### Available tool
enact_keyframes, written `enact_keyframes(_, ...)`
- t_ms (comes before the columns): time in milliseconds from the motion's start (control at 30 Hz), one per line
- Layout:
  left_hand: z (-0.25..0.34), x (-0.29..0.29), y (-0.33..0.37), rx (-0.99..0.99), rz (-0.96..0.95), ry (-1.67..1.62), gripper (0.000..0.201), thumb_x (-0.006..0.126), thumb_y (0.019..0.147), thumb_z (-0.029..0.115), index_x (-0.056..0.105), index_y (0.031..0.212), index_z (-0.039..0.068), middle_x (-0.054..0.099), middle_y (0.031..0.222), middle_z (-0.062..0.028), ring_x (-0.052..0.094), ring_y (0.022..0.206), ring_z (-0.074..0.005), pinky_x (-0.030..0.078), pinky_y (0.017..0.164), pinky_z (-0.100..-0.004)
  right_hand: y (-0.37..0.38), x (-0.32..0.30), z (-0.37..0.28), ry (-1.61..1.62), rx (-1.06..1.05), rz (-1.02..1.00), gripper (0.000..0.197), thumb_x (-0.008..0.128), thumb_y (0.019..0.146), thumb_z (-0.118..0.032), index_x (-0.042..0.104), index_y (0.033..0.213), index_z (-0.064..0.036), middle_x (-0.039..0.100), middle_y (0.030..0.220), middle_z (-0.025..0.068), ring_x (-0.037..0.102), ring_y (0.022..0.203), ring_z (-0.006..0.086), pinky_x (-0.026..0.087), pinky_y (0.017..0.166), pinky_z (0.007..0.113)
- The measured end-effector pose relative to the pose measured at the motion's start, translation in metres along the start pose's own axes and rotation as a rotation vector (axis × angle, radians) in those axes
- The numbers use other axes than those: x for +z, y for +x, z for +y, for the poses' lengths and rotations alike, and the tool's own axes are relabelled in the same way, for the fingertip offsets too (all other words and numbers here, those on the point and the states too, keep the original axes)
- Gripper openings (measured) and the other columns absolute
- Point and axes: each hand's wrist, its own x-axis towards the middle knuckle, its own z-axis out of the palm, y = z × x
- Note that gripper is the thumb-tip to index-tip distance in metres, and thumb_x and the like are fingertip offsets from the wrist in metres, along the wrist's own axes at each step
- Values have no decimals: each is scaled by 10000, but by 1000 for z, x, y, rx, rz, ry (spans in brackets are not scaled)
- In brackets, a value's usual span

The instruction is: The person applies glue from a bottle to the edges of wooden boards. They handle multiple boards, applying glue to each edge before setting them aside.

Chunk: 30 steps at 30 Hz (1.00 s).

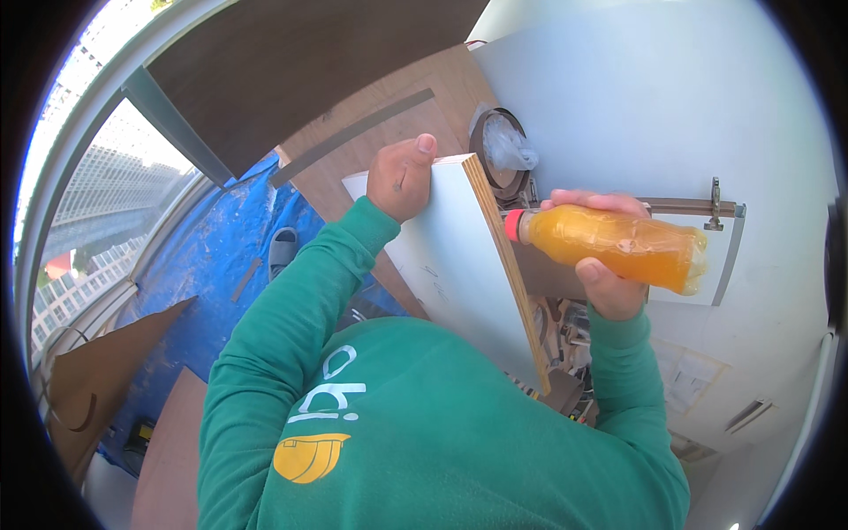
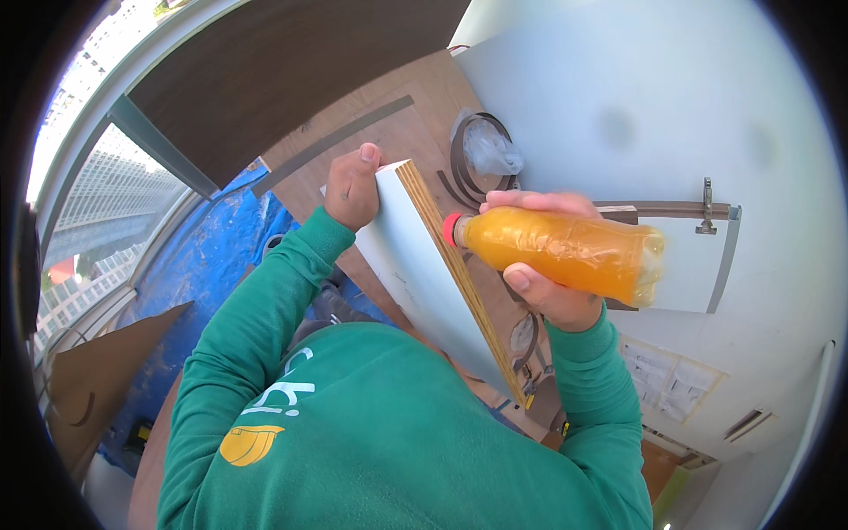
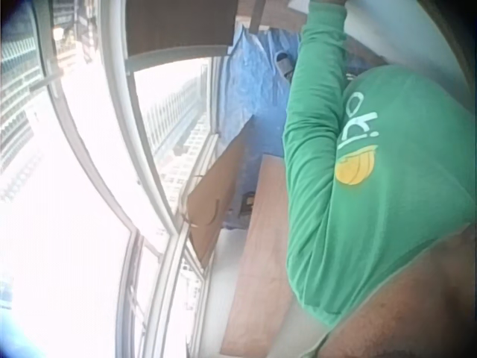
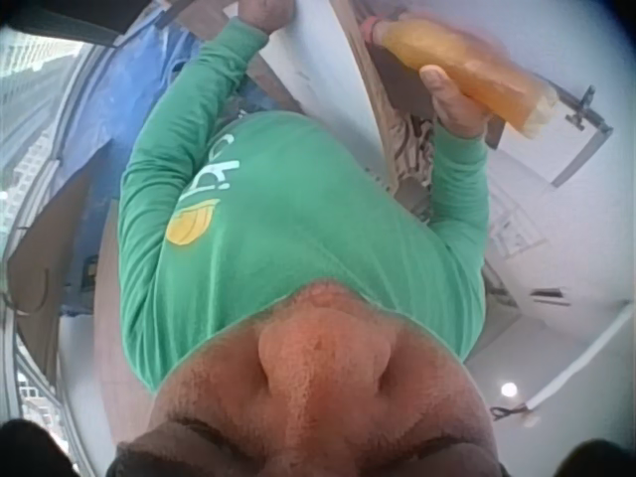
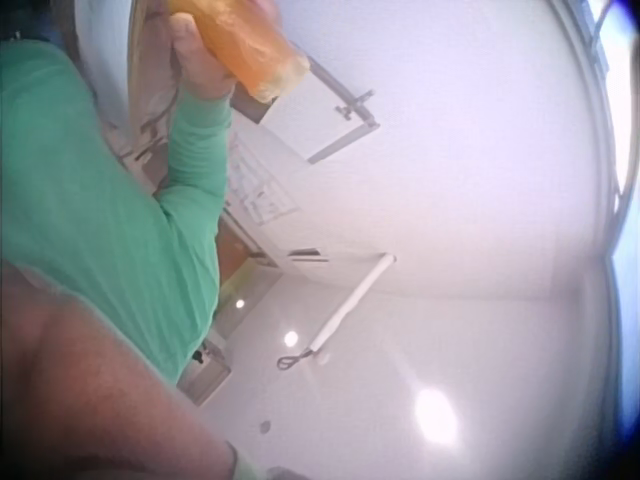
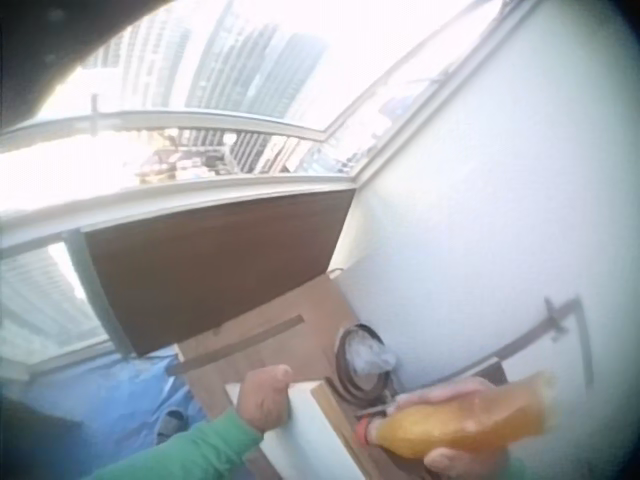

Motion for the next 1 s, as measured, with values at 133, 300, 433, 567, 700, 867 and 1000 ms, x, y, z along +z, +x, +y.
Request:
enact_keyframes(133, -7, 0, 1, 13, -2, 17, 625, 372, 1084, 486, 519, 707, 9, 513, 658, -115, 500, 620, -243, 415, 607, -374, -12, -4, 6, -75, 25, -55, 586, 827, 825, -120, 496, 1300, -25, 622, 1279, 249, 638, 1174, 304, 543, 1000, 439)
enact_keyframes(300, 0, 3, 0, 11, 34, -36, 606, 402, 1083, 460, 517, 700, 5, 506, 652, -115, 495, 616, -228, 415, 603, -366, 8, 10, 11, -92, -23, 3, 574, 824, 816, -64, 505, 1292, -31, 637, 1277, 223, 646, 1159, 262, 547, 991, 402)
enact_keyframes(433, 2, 3, 0, -3, 15, -33, 616, 396, 1083, 475, 535, 711, 4, 514, 656, -109, 491, 622, -210, 418, 606, -362, 16, 11, 13, -106, -59, -20, 570, 823, 805, -40, 516, 1285, -34, 645, 1277, 207, 658, 1141, 240, 552, 979, 382)
enact_keyframes(567, -1, 1, 0, 16, 21, -23, 638, 384, 1081, 502, 540, 716, 2, 524, 662, -104, 491, 627, -203, 413, 603, -356, -6, -11, 7, -211, -19, -115, 547, 832, 790, -37, 544, 1256, -32, 661, 1250, 201, 664, 1128, 233, 557, 960, 374)
enact_keyframes(700, -2, 1, 1, 19, 16, -30, 646, 379, 1079, 510, 531, 715, -1, 511, 660, -107, 493, 627, -205, 408, 600, -355, -8, -9, 0, -228, 44, -103, 521, 839, 781, -40, 565, 1224, -33, 677, 1221, 190, 672, 1103, 225, 559, 941, 363)
enact_keyframes(867, -2, 3, 0, 32, 25, -6, 646, 377, 1079, 510, 522, 711, 0, 500, 652, -98, 486, 625, -200, 403, 596, -357, 26, 18, 7, -186, -12, -9, 556, 850, 778, -51, 551, 1246, -31, 669, 1244, 167, 673, 1081, 210, 562, 925, 348)
enact_keyframes(1000, 1, 2, 0, 6, 17, -21, 646, 374, 1080, 504, 524, 709, -3, 509, 644, -105, 491, 619, -209, 406, 596, -361, 28, 18, 3, -293, -59, -79, 559, 828, 828, -129, 521, 1277, -4, 642, 1254, 251, 643, 1173, 315, 538, 1002, 455)
